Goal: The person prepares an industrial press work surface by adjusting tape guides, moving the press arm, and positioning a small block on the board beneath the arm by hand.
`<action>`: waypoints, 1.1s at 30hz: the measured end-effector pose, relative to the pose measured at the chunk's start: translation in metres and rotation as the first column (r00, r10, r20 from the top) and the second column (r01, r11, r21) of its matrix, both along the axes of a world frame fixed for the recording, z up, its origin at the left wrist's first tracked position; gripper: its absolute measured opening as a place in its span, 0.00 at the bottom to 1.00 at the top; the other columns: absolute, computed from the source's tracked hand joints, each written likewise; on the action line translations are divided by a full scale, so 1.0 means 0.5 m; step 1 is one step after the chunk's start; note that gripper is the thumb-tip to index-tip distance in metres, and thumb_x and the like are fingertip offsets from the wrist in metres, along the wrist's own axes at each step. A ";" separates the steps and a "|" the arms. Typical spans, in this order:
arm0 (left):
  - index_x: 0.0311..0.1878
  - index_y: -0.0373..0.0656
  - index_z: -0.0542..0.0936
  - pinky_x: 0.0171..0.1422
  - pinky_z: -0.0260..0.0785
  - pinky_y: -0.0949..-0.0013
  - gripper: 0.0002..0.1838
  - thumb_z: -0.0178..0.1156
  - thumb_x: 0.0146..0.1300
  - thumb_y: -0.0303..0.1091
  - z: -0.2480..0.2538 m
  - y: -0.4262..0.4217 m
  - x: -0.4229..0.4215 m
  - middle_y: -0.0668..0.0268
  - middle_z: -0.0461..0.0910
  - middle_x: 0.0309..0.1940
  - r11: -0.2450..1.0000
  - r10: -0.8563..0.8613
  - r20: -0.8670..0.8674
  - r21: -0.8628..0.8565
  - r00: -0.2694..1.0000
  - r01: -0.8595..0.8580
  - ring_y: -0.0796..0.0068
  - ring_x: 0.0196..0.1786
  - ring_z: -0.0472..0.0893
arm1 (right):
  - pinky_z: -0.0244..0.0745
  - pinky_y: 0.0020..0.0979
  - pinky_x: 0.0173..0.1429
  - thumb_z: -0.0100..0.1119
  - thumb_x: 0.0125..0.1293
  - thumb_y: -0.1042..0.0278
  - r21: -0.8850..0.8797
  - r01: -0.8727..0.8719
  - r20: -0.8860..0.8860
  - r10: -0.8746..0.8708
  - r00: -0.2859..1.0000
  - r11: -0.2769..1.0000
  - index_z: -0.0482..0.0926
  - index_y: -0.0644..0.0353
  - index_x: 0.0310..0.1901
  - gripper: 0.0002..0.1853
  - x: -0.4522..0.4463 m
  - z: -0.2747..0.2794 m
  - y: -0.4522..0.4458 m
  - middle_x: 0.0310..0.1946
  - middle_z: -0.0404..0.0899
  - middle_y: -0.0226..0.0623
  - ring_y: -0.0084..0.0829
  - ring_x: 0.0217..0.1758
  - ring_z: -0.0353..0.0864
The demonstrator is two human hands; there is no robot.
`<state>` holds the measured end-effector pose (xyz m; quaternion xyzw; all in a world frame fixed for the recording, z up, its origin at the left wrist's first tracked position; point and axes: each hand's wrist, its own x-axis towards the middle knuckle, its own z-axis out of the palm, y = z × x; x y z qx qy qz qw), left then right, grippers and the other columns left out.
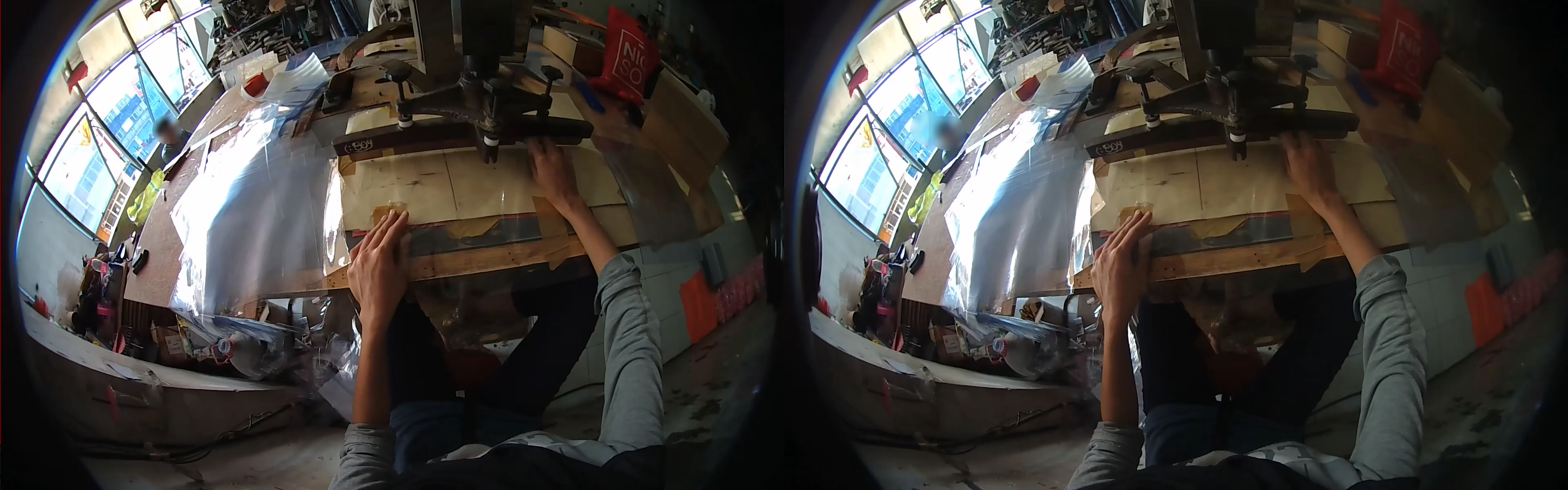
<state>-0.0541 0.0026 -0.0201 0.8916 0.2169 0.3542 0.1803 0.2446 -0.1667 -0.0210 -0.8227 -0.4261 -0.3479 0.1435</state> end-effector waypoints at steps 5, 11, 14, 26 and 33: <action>0.56 0.51 0.80 0.63 0.65 0.65 0.17 0.57 0.64 0.36 -0.004 0.002 -0.001 0.66 0.78 0.56 1.000 -0.002 -0.001 0.027 1.000 0.002 0.67 0.60 0.76 | 0.74 0.45 0.47 0.55 0.59 0.78 0.071 -0.065 -0.160 0.076 0.984 0.995 0.73 0.64 0.47 0.13 -0.020 0.013 -0.015 0.40 0.76 0.49 0.49 0.43 0.78; 0.54 0.47 0.80 0.62 0.65 0.62 0.15 0.57 0.64 0.35 -0.008 0.011 -0.001 0.63 0.78 0.56 0.996 -0.052 -0.010 0.069 0.999 0.052 0.64 0.61 0.75 | 0.72 0.45 0.49 0.51 0.64 0.77 0.163 -0.236 -0.268 0.273 0.924 0.958 0.74 0.62 0.45 0.08 -0.222 0.053 -0.028 0.44 0.76 0.47 0.50 0.46 0.77; 0.60 0.44 0.74 0.64 0.64 0.59 0.21 0.58 0.63 0.33 0.003 0.023 -0.009 0.58 0.72 0.62 0.985 -0.122 -0.136 0.108 0.983 0.137 0.61 0.63 0.72 | 0.68 0.44 0.56 0.50 0.66 0.75 0.176 -0.249 -0.441 0.303 0.845 0.952 0.73 0.60 0.47 0.08 -0.271 0.049 -0.012 0.47 0.75 0.46 0.49 0.52 0.75; 0.70 0.61 0.64 0.73 0.48 0.43 0.41 0.62 0.53 0.61 0.102 0.255 -0.207 0.58 0.58 0.71 0.893 -0.388 -0.580 -0.045 0.716 0.448 0.60 0.72 0.61 | 0.57 0.47 0.68 0.43 0.69 0.76 0.036 0.017 -0.701 0.013 0.713 0.999 0.68 0.65 0.49 0.09 -0.316 0.052 0.058 0.62 0.67 0.51 0.53 0.66 0.64; 0.71 0.65 0.61 0.72 0.40 0.33 0.32 0.49 0.63 0.51 0.092 0.271 -0.191 0.58 0.53 0.74 0.892 -0.306 -0.788 -0.040 0.534 0.451 0.56 0.74 0.54 | 0.39 0.63 0.72 0.40 0.68 0.73 -0.137 0.086 -0.624 -0.153 0.766 0.987 0.68 0.62 0.45 0.08 -0.331 0.053 0.103 0.64 0.63 0.54 0.56 0.70 0.58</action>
